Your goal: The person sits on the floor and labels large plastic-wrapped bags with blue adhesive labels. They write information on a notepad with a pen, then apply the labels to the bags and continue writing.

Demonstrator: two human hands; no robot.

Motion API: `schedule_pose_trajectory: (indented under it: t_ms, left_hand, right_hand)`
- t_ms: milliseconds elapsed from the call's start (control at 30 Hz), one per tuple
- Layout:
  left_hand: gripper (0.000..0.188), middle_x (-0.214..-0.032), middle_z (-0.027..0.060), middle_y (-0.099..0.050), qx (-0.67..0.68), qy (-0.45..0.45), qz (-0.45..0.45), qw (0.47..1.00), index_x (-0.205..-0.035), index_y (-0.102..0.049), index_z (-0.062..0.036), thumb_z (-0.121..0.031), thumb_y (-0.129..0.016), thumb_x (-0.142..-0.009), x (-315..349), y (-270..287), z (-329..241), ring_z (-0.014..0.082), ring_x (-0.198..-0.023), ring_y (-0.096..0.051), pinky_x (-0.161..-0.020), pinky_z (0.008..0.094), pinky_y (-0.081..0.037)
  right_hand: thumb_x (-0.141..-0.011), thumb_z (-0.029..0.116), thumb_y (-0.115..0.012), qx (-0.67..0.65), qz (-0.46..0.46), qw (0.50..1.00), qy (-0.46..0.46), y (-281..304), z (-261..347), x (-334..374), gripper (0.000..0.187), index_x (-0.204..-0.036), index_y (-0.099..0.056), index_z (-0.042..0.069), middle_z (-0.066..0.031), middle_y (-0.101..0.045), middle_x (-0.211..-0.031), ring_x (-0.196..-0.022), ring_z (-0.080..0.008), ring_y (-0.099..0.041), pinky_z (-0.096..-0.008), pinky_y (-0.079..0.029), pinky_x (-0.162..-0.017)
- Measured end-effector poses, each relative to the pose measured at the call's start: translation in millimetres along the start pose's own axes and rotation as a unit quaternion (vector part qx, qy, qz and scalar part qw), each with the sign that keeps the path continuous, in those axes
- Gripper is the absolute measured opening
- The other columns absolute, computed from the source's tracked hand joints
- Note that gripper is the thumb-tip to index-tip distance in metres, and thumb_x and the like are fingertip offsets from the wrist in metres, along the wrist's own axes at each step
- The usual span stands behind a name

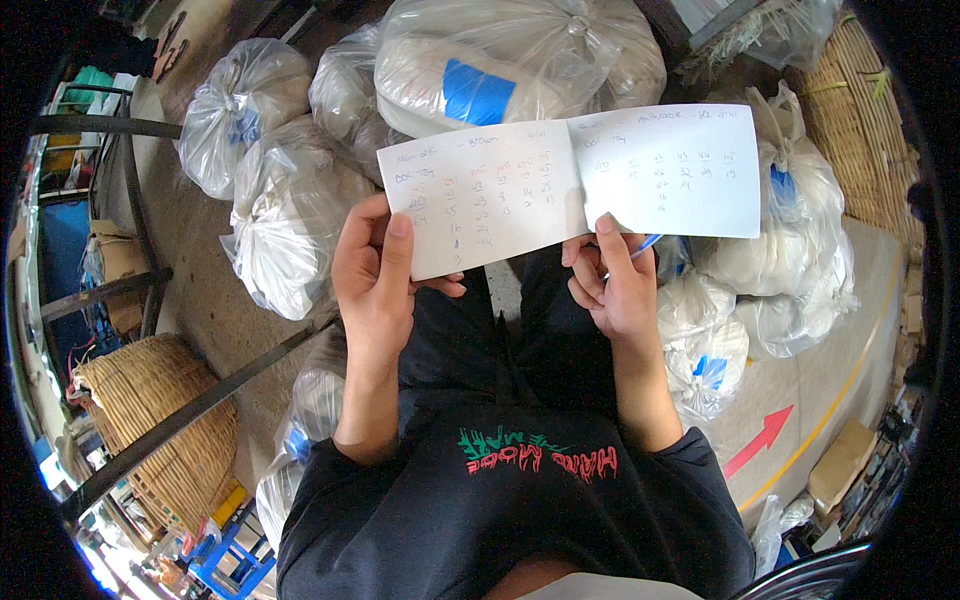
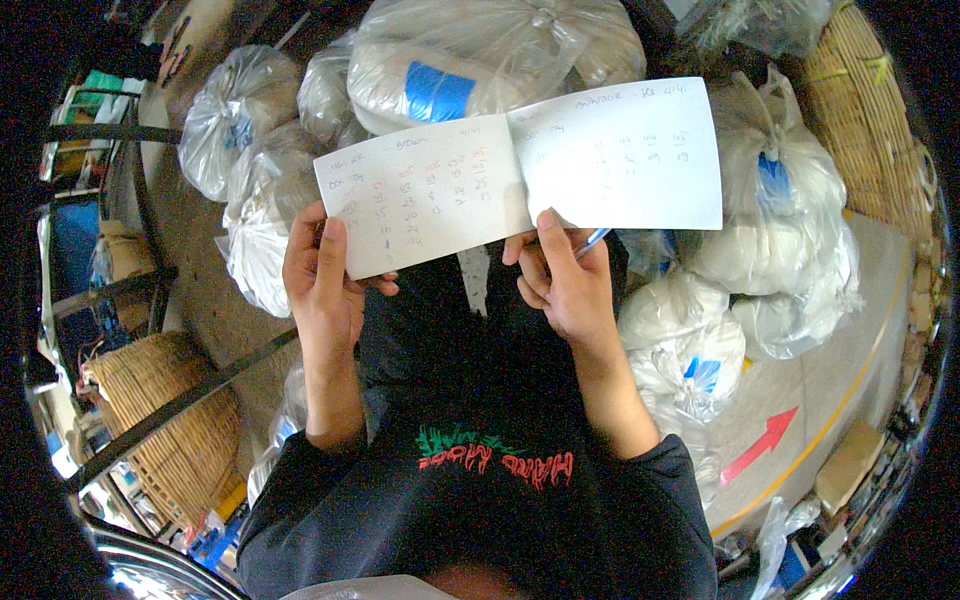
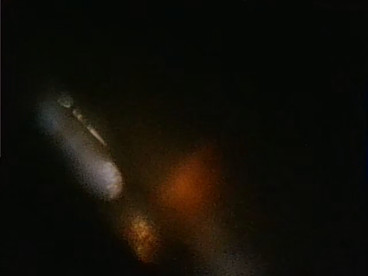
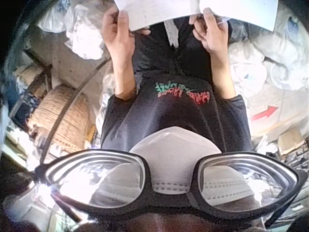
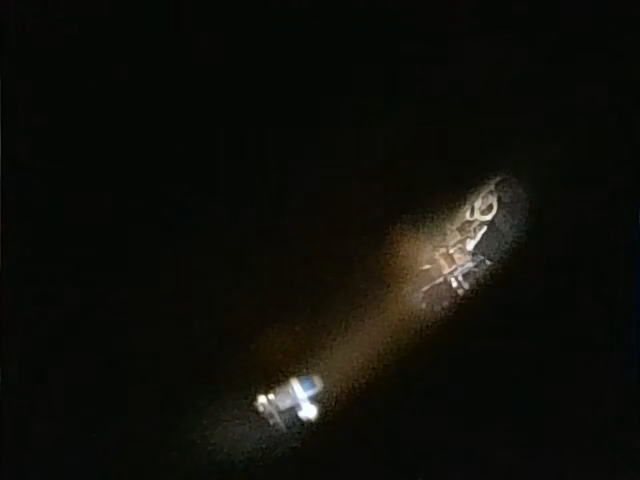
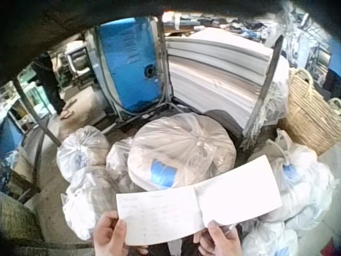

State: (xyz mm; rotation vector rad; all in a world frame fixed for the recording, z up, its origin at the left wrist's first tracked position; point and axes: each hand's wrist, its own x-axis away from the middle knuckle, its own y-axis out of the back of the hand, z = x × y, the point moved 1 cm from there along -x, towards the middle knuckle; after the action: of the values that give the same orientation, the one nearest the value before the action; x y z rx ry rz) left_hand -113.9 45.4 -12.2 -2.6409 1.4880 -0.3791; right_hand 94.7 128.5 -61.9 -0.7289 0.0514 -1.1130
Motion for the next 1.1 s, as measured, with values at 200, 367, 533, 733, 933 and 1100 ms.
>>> schedule_pose_trajectory:
  t_ms: [200,367,533,733,933,1100]
  left_hand:
    - [0.032,-0.093,0.0162,-0.069,0.006,0.005,-0.005,1.0,-0.122,-0.048,0.0041,-0.023,-0.048,-0.106,1,0,-1,0.0197,-0.067,-0.07,-0.054,0.0305,-0.061]
    - [0.032,-0.094,0.0165,-0.069,0.011,0.008,-0.002,1.0,-0.123,-0.047,0.0041,-0.023,-0.048,-0.106,1,1,0,0.0205,-0.068,-0.07,-0.054,0.031,-0.061]
    - [0.032,-0.094,0.0168,-0.069,0.013,0.006,0.009,1.0,-0.123,-0.047,0.004,-0.023,-0.047,-0.106,0,4,2,0.0208,-0.069,-0.071,-0.056,0.0318,-0.062]
    - [0.032,-0.093,0.0163,-0.069,0.022,0.014,0.0,1.0,-0.123,-0.047,0.0037,-0.024,-0.046,-0.106,-1,5,4,0.0212,-0.069,-0.07,-0.056,0.0326,-0.062]
    - [0.03,-0.093,0.016,-0.069,0.042,0.009,0.015,0.999,-0.122,-0.048,0.0031,-0.022,-0.045,-0.107,-2,10,8,0.0215,-0.069,-0.07,-0.056,0.0336,-0.062]
    - [0.028,-0.093,0.0155,-0.069,0.051,0.013,0.016,0.999,-0.121,-0.049,0.0027,-0.022,-0.046,-0.106,-3,12,10,0.0216,-0.069,-0.07,-0.056,0.0339,-0.062]
  right_hand:
    - [-0.107,0.029,-0.045,-0.002,0.003,1.0,-0.013,0,1,-3,0.038,-0.086,-0.056,-0.001,-0.0083,-0.058,-0.073,-0.041,-0.0038,-0.031,-0.0211,-0.022,-0.033]
    - [-0.107,0.027,-0.045,-0.005,0.002,1.0,-0.007,-1,-1,-3,0.036,-0.089,-0.056,-0.001,-0.0087,-0.059,-0.075,-0.041,-0.0039,-0.031,-0.0209,-0.023,-0.033]
    - [-0.108,0.027,-0.045,-0.005,0.004,1.0,-0.004,0,-1,-2,0.034,-0.091,-0.056,0.0,-0.0096,-0.06,-0.077,-0.042,-0.0039,-0.032,-0.0208,-0.024,-0.033]
    - [-0.107,0.027,-0.045,-0.006,0.001,1.0,-0.008,-1,-2,-3,0.032,-0.092,-0.055,0.0,-0.0102,-0.06,-0.077,-0.042,-0.004,-0.033,-0.0208,-0.025,-0.034]
    - [-0.105,0.023,-0.048,-0.027,-0.025,0.999,0.001,-8,-1,-3,0.026,-0.096,-0.056,0.0,-0.011,-0.06,-0.078,-0.042,-0.0043,-0.033,-0.0204,-0.025,-0.034]
    - [-0.101,0.024,-0.049,-0.082,0.075,0.994,-0.004,10,-3,-3,0.028,-0.098,-0.056,-0.003,-0.013,-0.059,-0.082,-0.042,-0.0048,-0.032,-0.0192,-0.025,-0.036]
